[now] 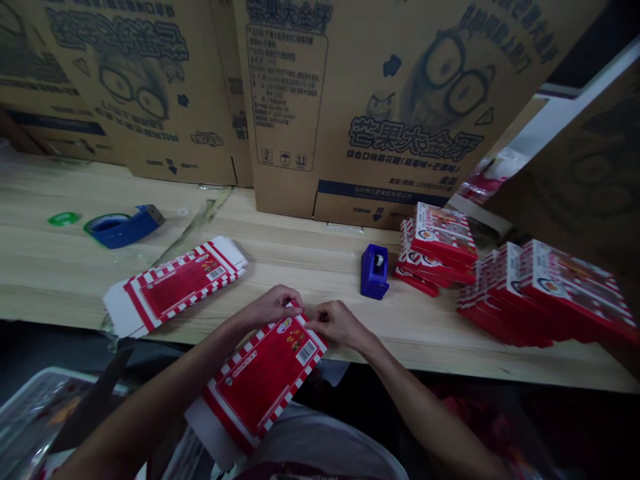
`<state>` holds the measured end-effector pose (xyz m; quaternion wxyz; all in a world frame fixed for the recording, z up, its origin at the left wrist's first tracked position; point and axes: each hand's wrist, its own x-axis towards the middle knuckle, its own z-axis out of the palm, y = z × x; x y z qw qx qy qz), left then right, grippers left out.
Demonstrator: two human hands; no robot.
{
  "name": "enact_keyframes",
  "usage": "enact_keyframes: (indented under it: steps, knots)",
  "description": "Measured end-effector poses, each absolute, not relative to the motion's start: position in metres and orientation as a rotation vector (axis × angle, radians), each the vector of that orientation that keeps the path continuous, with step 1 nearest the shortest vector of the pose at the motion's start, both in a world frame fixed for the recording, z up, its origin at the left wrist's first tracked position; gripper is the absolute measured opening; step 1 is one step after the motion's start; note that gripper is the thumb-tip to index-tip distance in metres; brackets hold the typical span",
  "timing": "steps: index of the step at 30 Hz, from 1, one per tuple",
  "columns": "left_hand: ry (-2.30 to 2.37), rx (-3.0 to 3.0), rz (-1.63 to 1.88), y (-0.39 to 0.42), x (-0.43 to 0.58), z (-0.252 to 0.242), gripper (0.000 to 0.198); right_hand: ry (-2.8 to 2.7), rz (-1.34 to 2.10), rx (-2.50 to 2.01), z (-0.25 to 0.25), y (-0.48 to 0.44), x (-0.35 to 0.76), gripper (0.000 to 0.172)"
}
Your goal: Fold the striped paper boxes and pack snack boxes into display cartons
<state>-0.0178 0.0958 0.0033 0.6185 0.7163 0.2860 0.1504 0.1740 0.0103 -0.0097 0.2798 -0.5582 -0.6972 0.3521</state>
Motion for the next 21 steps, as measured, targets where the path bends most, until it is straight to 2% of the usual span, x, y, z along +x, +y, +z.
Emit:
enact_keyframes:
  steps: [3, 6, 11, 14, 16, 18, 21]
  knots:
    - [0.680, 1.666, 0.376, 0.094, -0.021, 0.001, 0.018, -1.737, 0.979, -1.515, -0.016, 0.003, 0.168, 0.020]
    - [0.679, 1.682, 0.398, 0.092, -0.023, 0.000, 0.018, -1.601, 1.089, -1.455, -0.020, -0.001, 0.167, 0.025]
    - [0.553, 1.588, 0.322, 0.084, -0.025, 0.013, 0.026, -1.096, 1.793, -1.103, -0.025, -0.004, 0.167, 0.028]
    - [0.444, 1.598, 0.322, 0.077, -0.027, 0.030, 0.026, -0.763, 2.028, -0.872, -0.028, -0.013, 0.160, 0.038]
    - [0.391, 1.595, 0.303, 0.074, -0.029, 0.040, 0.028, -0.656, 2.079, -0.798, -0.030, -0.020, 0.153, 0.040]
    - [0.401, 1.552, 0.311, 0.073, -0.032, 0.046, 0.030, -0.584, 2.056, -0.803, -0.032, -0.022, 0.149, 0.034]
    - [0.627, 1.380, 0.556, 0.080, -0.047, 0.043, 0.029, -0.479, 1.974, -0.813, -0.036, -0.016, 0.149, 0.027]
